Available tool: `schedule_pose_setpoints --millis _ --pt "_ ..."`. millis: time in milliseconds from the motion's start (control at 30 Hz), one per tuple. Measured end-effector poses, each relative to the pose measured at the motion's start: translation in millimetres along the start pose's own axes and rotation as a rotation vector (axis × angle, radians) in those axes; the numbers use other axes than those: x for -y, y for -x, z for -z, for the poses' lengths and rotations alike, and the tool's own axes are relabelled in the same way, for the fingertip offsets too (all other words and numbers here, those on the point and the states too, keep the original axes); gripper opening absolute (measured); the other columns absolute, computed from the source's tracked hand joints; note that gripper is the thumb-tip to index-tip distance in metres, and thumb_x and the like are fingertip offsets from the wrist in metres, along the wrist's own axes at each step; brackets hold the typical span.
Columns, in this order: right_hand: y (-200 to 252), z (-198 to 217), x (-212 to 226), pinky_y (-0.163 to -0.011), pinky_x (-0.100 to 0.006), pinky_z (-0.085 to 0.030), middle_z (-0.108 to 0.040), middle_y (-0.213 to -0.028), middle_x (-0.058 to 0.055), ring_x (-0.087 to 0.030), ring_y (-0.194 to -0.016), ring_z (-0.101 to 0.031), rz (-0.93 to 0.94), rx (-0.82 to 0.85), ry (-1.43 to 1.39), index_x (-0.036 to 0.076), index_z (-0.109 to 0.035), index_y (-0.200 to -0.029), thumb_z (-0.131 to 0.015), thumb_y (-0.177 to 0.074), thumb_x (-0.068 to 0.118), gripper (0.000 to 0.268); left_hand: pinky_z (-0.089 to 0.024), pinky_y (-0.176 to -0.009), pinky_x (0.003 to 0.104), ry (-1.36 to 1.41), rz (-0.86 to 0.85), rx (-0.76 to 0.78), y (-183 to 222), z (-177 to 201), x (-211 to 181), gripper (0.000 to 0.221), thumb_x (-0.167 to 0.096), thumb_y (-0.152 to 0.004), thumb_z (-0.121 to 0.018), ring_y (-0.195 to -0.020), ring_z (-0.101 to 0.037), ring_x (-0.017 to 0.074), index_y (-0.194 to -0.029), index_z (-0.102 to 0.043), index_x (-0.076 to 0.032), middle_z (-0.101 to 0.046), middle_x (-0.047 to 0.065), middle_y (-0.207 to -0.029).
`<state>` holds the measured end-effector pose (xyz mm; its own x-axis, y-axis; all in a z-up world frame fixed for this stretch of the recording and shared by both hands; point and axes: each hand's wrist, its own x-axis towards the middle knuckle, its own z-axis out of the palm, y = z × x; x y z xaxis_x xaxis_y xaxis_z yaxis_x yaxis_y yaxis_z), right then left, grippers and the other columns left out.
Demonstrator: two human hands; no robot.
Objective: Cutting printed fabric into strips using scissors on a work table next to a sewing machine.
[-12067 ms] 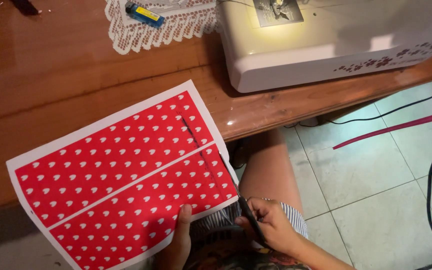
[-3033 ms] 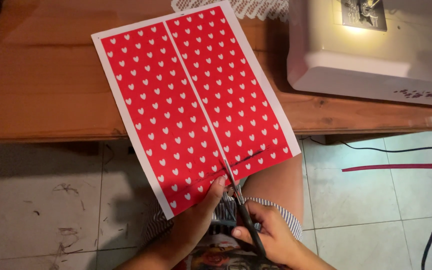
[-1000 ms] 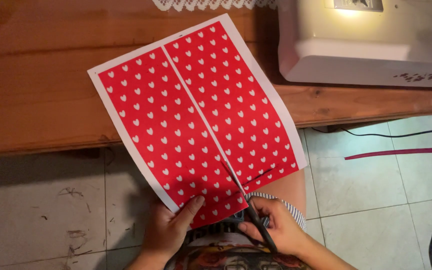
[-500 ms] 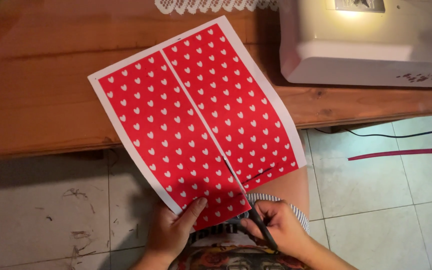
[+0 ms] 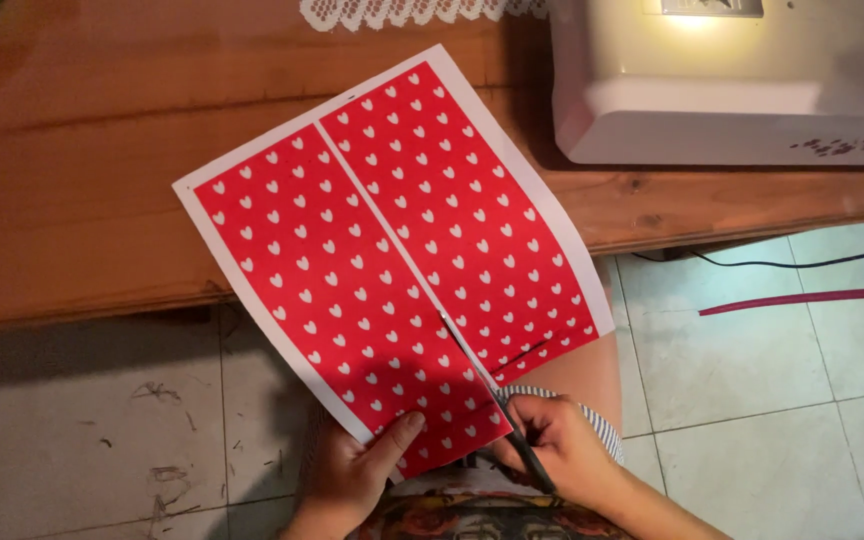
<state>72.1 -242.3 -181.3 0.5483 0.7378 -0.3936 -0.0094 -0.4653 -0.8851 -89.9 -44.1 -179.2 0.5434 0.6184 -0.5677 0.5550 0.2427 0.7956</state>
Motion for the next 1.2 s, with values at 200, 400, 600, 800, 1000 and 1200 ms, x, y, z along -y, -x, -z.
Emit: schedule_pose_setpoints --millis 200,400,600,800,1000,1200 --pt "2.1 2.4 -9.0 -0.049 -0.027 -0.034 -0.048 -0.055 0.004 -0.009 -0.054 -0.040 -0.053 0.017 -0.026 0.013 -0.049 -0.061 -0.091 -0.084 0.018 0.048 -0.059 -0.084 0.044 0.488 -0.017 -0.016 -6.4 17.8 -47.3 0.045 -0.026 -0.076 -0.075 -0.096 -0.075 0.0286 -0.110 -0.074 0.003 -0.081 0.016 -0.105" --pt "-2.7 4.1 -4.4 -0.050 -0.026 -0.033 -0.048 -0.057 0.004 -0.008 -0.055 -0.042 -0.026 0.049 -0.042 0.011 -0.051 -0.062 -0.089 -0.081 0.016 0.044 -0.062 -0.070 0.039 0.347 -0.019 -0.110 2.2 14.5 -74.3 0.029 -0.019 -0.079 -0.078 -0.085 -0.077 0.0245 -0.098 -0.076 0.003 -0.082 0.012 -0.095" --pt "-6.4 8.3 23.8 -0.050 -0.027 -0.041 -0.062 -0.060 0.000 -0.009 -0.057 -0.053 -0.007 0.139 -0.127 0.007 -0.062 -0.068 -0.074 -0.071 0.002 0.014 -0.064 -0.069 0.035 0.167 -0.167 -0.132 -1.9 10.8 -52.9 0.027 -0.024 -0.079 -0.080 -0.083 -0.079 0.0201 -0.093 -0.078 -0.002 -0.084 0.008 -0.090" --pt "-4.3 6.5 -6.3 -0.049 -0.027 -0.030 -0.042 -0.057 0.002 -0.009 -0.056 -0.040 -0.012 0.078 -0.082 0.011 -0.042 -0.063 -0.083 -0.081 0.009 0.044 -0.065 -0.071 0.034 0.176 -0.196 -0.118 -0.7 11.5 -52.8 0.032 -0.027 -0.079 -0.078 -0.087 -0.079 0.0201 -0.100 -0.075 -0.002 -0.083 0.007 -0.096" --pt "-3.0 6.7 -10.0 -0.048 -0.028 -0.029 -0.041 -0.055 0.002 -0.009 -0.055 -0.037 -0.007 0.071 -0.123 0.012 -0.035 -0.063 -0.083 -0.078 0.002 0.051 -0.065 -0.071 0.035 0.163 -0.127 -0.129 0.5 12.1 -54.6 0.036 -0.029 -0.077 -0.078 -0.088 -0.079 0.0205 -0.103 -0.076 -0.003 -0.084 0.007 -0.099" --pt "-10.5 10.6 14.1 -0.054 -0.027 -0.031 -0.048 -0.066 0.005 -0.008 -0.065 -0.042 0.006 0.180 -0.153 0.010 -0.053 -0.068 -0.089 -0.078 0.013 0.037 -0.064 -0.073 0.036 0.141 -0.123 -0.114 -0.2 7.9 -44.9 0.035 -0.028 -0.076 -0.081 -0.089 -0.079 0.0212 -0.101 -0.078 -0.004 -0.084 0.007 -0.100"
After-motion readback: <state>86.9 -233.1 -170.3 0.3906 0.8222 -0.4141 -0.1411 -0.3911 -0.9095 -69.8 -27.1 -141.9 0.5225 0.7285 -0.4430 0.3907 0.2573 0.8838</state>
